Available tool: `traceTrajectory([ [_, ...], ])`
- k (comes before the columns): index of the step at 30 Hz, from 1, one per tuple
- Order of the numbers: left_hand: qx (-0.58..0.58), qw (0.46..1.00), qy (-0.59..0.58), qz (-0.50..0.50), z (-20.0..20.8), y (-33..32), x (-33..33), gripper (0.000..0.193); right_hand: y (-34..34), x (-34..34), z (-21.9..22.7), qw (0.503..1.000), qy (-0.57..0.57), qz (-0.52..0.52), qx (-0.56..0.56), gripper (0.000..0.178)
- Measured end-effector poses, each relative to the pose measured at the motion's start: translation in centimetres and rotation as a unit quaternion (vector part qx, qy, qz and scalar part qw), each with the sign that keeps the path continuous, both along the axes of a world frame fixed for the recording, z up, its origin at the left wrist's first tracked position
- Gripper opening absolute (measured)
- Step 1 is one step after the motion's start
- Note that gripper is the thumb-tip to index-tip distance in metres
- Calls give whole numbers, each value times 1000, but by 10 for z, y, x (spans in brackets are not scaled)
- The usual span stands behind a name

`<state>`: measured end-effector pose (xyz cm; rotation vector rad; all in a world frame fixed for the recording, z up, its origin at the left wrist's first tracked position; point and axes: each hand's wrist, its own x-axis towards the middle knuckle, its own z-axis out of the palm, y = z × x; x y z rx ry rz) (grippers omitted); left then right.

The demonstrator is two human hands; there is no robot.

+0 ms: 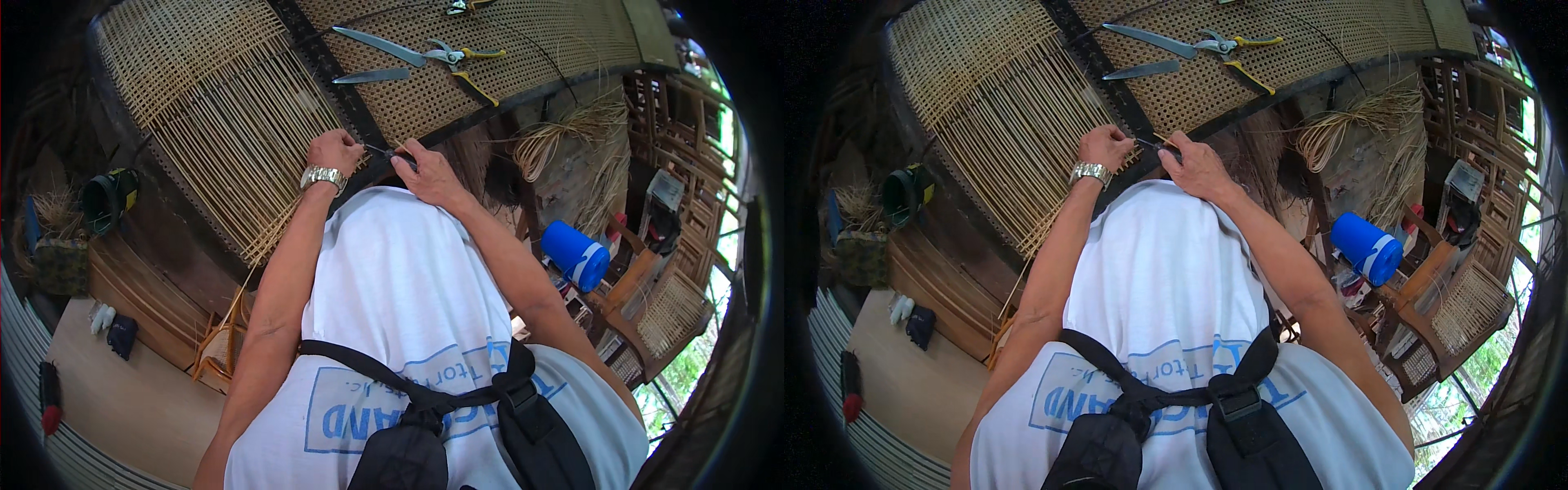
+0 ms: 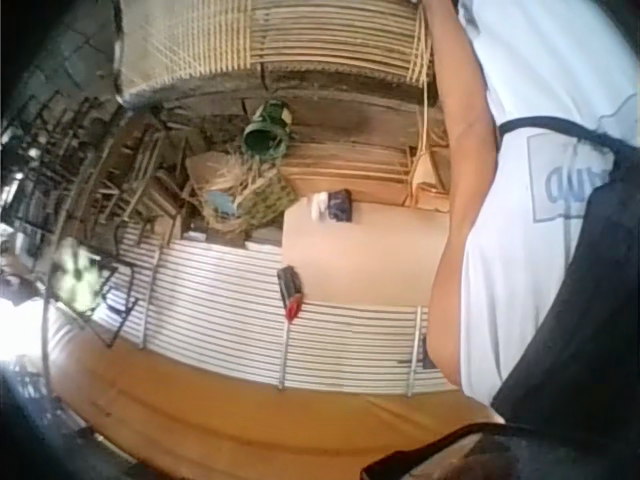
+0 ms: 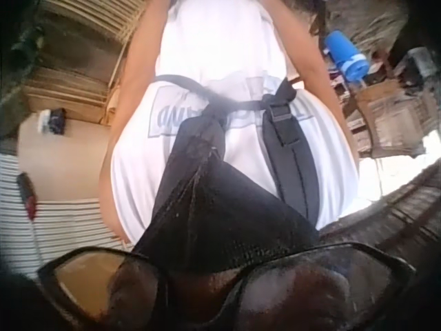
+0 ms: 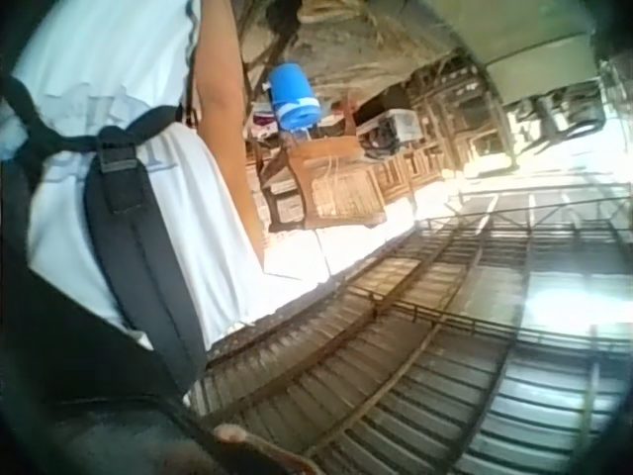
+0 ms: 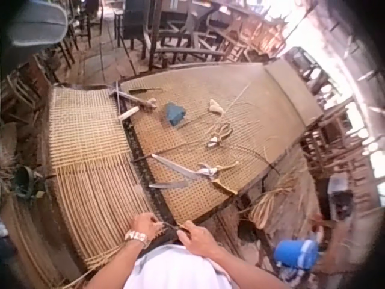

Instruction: Weaving bamboo strips into a furniture mesh or mat.

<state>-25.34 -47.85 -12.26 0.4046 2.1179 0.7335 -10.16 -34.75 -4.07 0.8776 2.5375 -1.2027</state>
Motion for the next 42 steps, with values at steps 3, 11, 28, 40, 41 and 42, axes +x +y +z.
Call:
traceTrajectory([
  [3,13,1000,-17,-4,-6,-1,-4,19,-5,-1,1,1000,10,-10,-5,27],
  [11,10,1000,-9,-6,-6,0,-6,16,-19,-41,27,988,-121,44,88,27],
  [28,34,995,52,-80,-10,-3,-7,15,-13,-114,78,981,-18,1,196,34],
  [40,201,970,-115,75,66,-83,9,21,-41,-116,19,924,138,118,337,36],
  [41,230,964,-103,84,78,-97,7,22,-39,-112,33,923,144,125,335,36],
  [42,228,964,-98,93,91,-113,12,22,-37,-103,50,958,85,55,268,43],
])
